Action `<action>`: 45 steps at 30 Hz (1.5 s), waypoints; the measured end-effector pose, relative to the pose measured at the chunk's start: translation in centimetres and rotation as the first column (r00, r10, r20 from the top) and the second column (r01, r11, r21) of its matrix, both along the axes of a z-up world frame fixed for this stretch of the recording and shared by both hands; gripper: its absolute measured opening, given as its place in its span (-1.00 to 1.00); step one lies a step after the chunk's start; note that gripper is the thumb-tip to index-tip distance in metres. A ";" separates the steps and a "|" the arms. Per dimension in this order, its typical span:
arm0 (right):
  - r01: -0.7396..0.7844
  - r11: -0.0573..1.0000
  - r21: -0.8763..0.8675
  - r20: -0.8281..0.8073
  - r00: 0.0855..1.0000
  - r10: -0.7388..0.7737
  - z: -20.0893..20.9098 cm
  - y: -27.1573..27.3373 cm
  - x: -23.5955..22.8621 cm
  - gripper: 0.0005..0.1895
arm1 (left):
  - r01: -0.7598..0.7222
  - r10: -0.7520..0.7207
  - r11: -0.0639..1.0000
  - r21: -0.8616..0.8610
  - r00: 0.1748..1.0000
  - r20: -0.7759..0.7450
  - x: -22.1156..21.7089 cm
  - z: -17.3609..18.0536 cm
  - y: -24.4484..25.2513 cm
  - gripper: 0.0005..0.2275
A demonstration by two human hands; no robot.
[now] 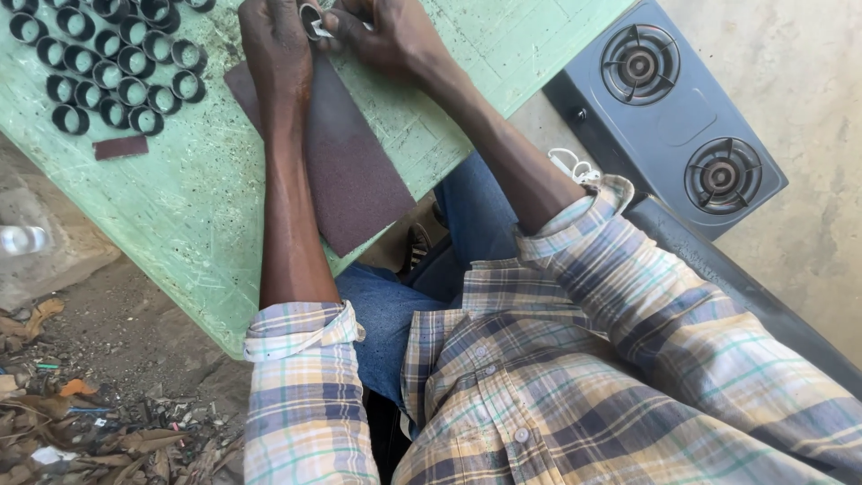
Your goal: Sand the edges of small black rings and clean them with a brush.
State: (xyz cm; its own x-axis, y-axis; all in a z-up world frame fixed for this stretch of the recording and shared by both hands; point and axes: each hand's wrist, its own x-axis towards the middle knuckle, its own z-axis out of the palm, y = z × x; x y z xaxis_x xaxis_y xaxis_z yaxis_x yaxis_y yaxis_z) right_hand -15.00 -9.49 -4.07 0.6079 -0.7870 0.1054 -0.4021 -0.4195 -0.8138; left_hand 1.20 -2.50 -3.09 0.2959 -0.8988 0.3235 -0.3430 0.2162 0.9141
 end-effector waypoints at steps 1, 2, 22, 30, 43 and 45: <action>0.000 1.000 0.004 -0.003 1.000 0.000 -1.0 -0.1 0.5 -0.70 | 0.000 0.000 1.000 0.004 1.000 -0.003 -0.1 0.0 0.1 -0.63; 0.081 0.991 -0.105 0.044 0.996 -0.077 -2.0 -0.2 1.0 -0.72 | -0.009 0.009 1.000 -0.012 0.997 -0.074 -0.2 -0.1 0.1 -0.68; 0.012 1.000 0.008 0.504 0.863 -0.014 1.2 0.5 -0.5 -0.62 | 0.207 -0.207 0.978 -0.014 0.970 -0.130 0.5 1.4 0.3 -0.58; 0.199 0.953 0.230 0.361 0.892 -0.273 2.0 0.3 0.7 -0.70 | 0.170 -0.155 0.981 0.089 0.975 -0.161 -0.7 3.9 2.5 -0.60; -0.241 0.964 0.113 0.399 0.900 0.178 -2.4 -2.3 -1.4 -0.62 | 0.086 -0.109 0.985 -0.149 0.982 -0.154 -0.6 3.4 2.7 -0.76; -0.214 0.976 0.040 0.342 0.921 0.188 0.0 -1.4 -1.9 -0.67 | 0.127 -0.181 0.963 -0.236 0.958 -0.224 -0.7 3.6 2.4 -0.74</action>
State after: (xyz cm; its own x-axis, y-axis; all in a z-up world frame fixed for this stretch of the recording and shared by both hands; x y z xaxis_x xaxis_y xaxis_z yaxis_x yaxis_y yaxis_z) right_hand -16.87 -10.91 -4.09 0.6940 -0.6651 0.2755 -0.0148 -0.3958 -0.9182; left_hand 0.46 -0.11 0.48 0.2531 -0.8556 0.4516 -0.0648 0.4508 0.8903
